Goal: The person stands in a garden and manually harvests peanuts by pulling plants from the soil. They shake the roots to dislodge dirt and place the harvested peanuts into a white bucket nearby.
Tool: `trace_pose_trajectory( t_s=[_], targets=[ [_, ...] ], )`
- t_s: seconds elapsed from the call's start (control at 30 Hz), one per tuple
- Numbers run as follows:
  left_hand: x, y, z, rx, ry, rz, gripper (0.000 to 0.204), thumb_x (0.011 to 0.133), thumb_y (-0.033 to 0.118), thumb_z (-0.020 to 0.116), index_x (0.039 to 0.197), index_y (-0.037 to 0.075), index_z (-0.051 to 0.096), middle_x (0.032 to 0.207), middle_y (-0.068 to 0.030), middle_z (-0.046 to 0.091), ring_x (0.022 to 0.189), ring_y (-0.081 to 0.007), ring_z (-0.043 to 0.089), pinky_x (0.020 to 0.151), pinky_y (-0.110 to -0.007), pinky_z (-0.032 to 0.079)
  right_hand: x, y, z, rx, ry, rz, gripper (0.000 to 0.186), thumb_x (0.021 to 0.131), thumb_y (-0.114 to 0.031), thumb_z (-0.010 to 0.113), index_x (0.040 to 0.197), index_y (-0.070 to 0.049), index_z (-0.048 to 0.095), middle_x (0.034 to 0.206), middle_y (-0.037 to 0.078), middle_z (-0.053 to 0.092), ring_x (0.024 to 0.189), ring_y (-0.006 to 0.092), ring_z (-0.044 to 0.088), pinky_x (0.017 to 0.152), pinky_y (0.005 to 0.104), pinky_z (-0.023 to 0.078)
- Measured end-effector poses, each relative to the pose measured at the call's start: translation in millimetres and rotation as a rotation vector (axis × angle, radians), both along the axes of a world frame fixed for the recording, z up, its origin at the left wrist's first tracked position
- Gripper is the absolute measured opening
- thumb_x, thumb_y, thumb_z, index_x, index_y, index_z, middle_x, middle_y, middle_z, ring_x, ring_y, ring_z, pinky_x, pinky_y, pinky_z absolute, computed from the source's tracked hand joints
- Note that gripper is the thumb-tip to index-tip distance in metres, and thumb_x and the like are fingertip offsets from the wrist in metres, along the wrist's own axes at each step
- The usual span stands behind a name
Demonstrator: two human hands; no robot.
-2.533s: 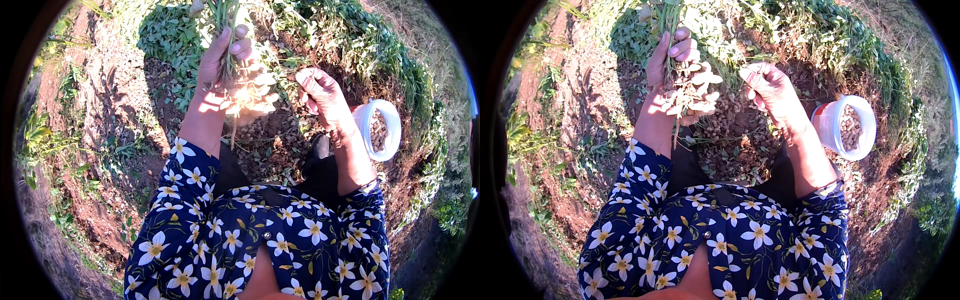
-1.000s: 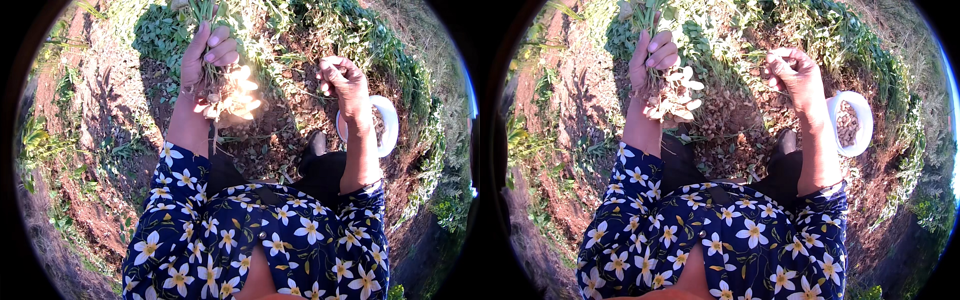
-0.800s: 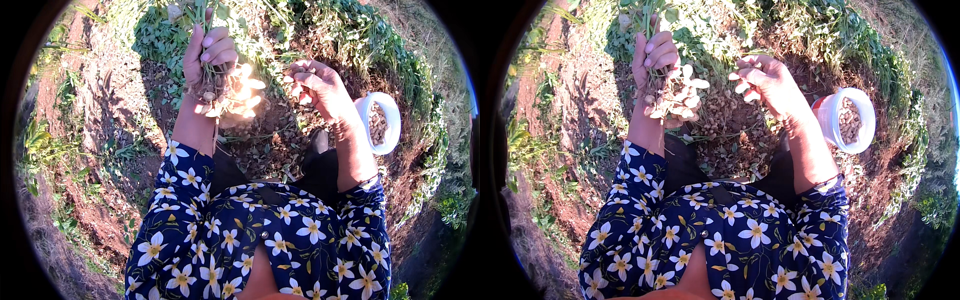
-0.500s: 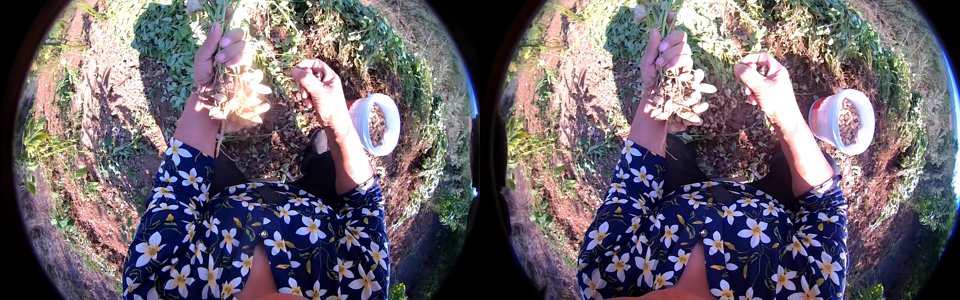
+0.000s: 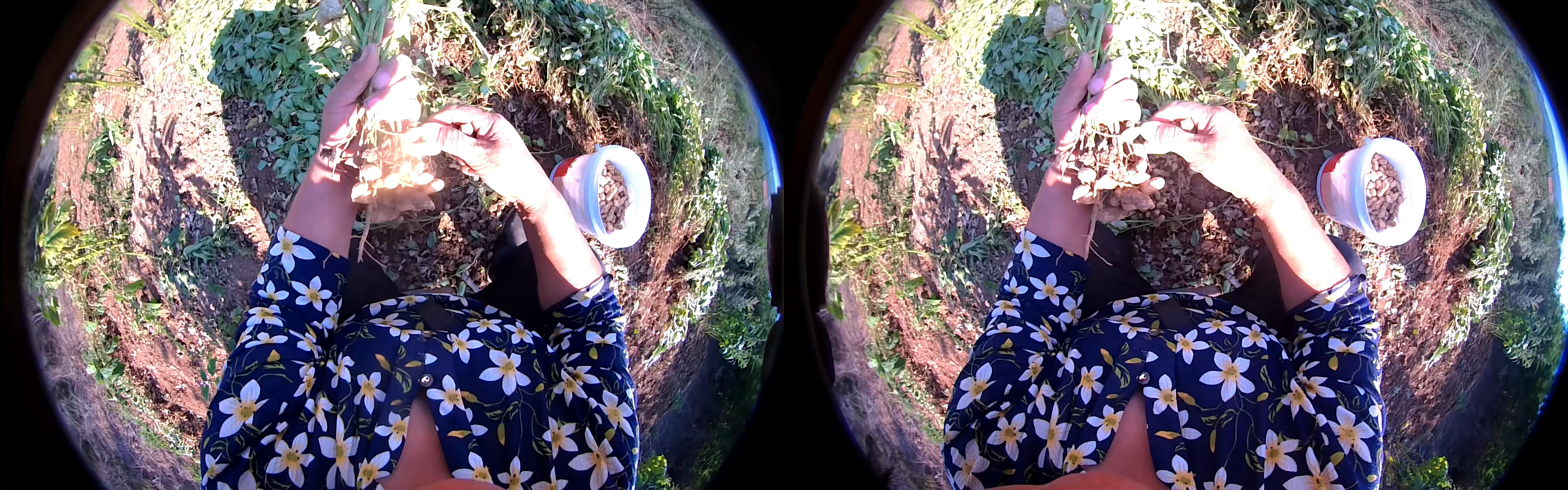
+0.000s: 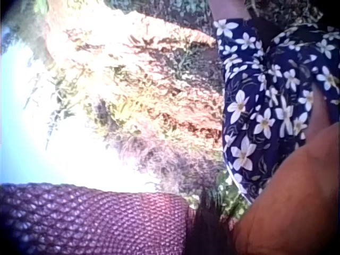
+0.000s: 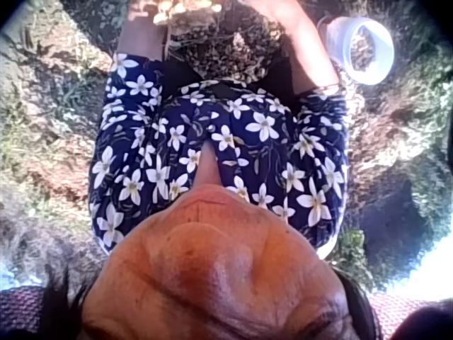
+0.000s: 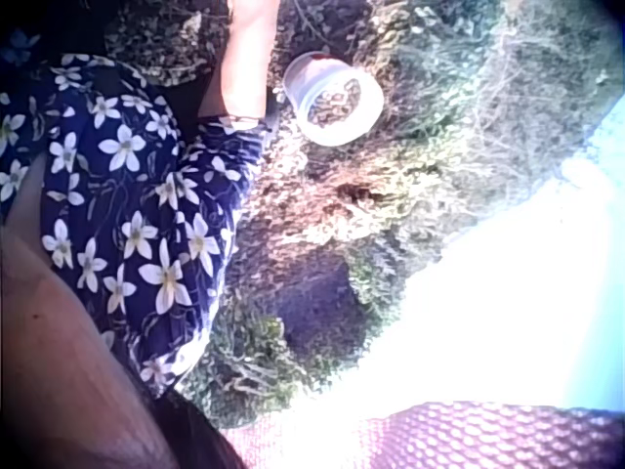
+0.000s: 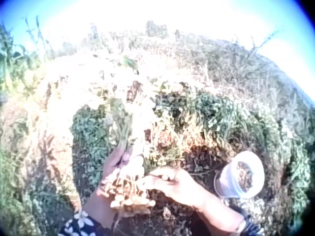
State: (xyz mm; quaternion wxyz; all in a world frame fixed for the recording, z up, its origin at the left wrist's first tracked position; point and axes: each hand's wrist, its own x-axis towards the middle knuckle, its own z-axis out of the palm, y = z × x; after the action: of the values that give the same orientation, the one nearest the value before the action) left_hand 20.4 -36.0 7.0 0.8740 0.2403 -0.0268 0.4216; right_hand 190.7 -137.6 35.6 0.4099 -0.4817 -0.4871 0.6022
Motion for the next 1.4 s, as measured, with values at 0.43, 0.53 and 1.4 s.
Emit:
trace_pose_trajectory(
  t_s=[0.43, 0.53, 1.4],
  targets=[
    [-4, 12, 5, -0.029, -0.485, -0.248, 0.044, 0.101, 0.024, 0.041, 0.138, 0.0, 0.035, 0.08, -0.0021, 0.041, 0.058, -0.0082, 0.042, 0.056, -0.025, 0.037, 13, -7, -8, -0.347, 0.412, -0.124, 0.027, 0.091, -0.028, 0.063, 0.104, -0.005, 0.062, 0.085, 0.003, 0.063, 0.065, 0.0063, 0.057, 0.051, 0.0187, 0.047],
    [-3, 12, 1, 0.021, -0.404, -0.182, 0.041, 0.101, 0.024, 0.041, 0.136, 0.003, 0.038, 0.08, -0.0003, 0.041, 0.058, -0.0058, 0.04, 0.055, -0.022, 0.035, -13, -10, -8, -0.27, 0.416, -0.012, 0.027, 0.09, -0.028, 0.065, 0.105, -0.006, 0.062, 0.083, -0.001, 0.061, 0.064, 0.0054, 0.056, 0.052, 0.0192, 0.047],
    [-3, 15, -34, 0.211, 0.447, 0.457, 0.043, 0.089, 0.024, 0.064, 0.126, 0.005, 0.054, 0.116, -0.0062, 0.057, 0.105, -0.0133, 0.054, 0.095, -0.031, 0.043, 159, -34, 5, 0.129, -0.858, -0.607, 0.032, 0.087, -0.029, 0.065, 0.113, -0.01, 0.066, 0.11, 0.011, 0.066, 0.101, 0.024, 0.063, 0.091, 0.034, 0.046]
  ],
)
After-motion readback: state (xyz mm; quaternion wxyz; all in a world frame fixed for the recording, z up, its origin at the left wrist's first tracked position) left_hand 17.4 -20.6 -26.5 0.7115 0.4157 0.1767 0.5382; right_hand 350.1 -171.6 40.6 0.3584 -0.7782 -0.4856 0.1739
